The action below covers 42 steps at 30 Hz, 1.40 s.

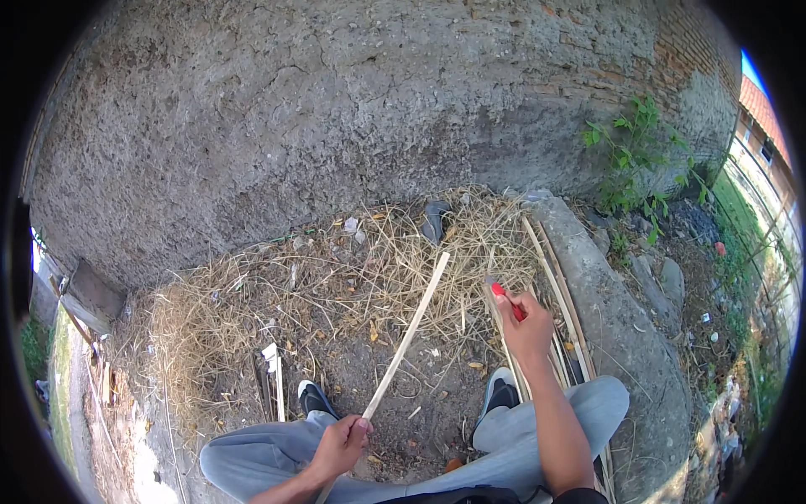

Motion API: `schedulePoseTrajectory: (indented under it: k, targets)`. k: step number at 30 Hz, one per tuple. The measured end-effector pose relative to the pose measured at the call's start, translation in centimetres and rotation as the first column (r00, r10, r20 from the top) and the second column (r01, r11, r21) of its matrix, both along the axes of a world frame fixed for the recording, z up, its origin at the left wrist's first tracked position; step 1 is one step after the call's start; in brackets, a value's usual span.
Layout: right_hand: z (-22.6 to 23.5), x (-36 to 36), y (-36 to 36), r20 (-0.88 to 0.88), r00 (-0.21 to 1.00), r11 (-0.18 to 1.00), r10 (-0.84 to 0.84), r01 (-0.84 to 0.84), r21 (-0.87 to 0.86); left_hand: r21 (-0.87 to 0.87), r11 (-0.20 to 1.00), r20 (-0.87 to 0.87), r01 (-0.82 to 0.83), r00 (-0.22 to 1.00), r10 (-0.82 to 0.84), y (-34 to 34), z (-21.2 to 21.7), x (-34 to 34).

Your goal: The person holds a wooden stick and shaves down its length using a utility knife.

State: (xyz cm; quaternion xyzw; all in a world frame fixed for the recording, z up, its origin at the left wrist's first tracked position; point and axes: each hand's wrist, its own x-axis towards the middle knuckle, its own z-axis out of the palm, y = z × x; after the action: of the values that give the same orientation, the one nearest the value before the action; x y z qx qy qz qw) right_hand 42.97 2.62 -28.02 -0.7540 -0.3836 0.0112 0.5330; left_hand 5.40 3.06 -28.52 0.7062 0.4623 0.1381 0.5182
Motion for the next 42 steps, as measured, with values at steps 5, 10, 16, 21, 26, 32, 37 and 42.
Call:
schedulePoseTrajectory:
  k: [5,10,16,21,26,32,37,42]
  targets:
    - [0.2,-8.1,-0.5,-0.049,0.958,0.952,0.281,-0.285,-0.107,-0.120,0.987,0.101,-0.102,0.988,0.115,2.7,-0.2,0.4]
    - [-0.2,-13.1,-0.8,0.189,0.860,0.880,0.474,-0.464,-0.099,-0.375,0.927,0.223,0.016,0.972,0.073,2.4,1.0,1.3]
    - [-1.3,-13.6,-0.7,0.243,0.816,0.851,0.524,-0.512,-0.116,-0.345,0.938,0.220,0.016,0.973,0.064,1.8,0.8,1.8]
    - [-1.3,-13.9,-1.0,0.313,0.805,0.861,0.504,-0.496,-0.110,-0.197,0.980,0.205,-0.040,0.975,0.081,1.3,-1.1,2.0]
    - [-1.0,-13.9,-1.0,0.361,0.797,0.872,0.484,-0.473,-0.124,0.023,0.999,0.121,-0.049,0.992,0.045,0.5,-0.6,2.1]
    - [-1.2,-13.4,-1.0,0.391,0.804,0.885,0.448,-0.461,-0.064,-0.055,0.997,0.137,-0.049,0.989,0.056,-0.1,-0.1,2.2]
    - [-1.8,-5.4,1.6,0.227,0.970,0.988,0.091,-0.060,-0.144,-0.212,0.975,0.108,0.073,0.993,-0.051,-4.0,0.2,1.3]
    - [-0.3,-3.9,0.7,0.120,0.991,0.994,0.052,-0.039,-0.105,-0.229,0.969,0.177,0.092,0.983,-0.052,-0.7,1.3,1.4]
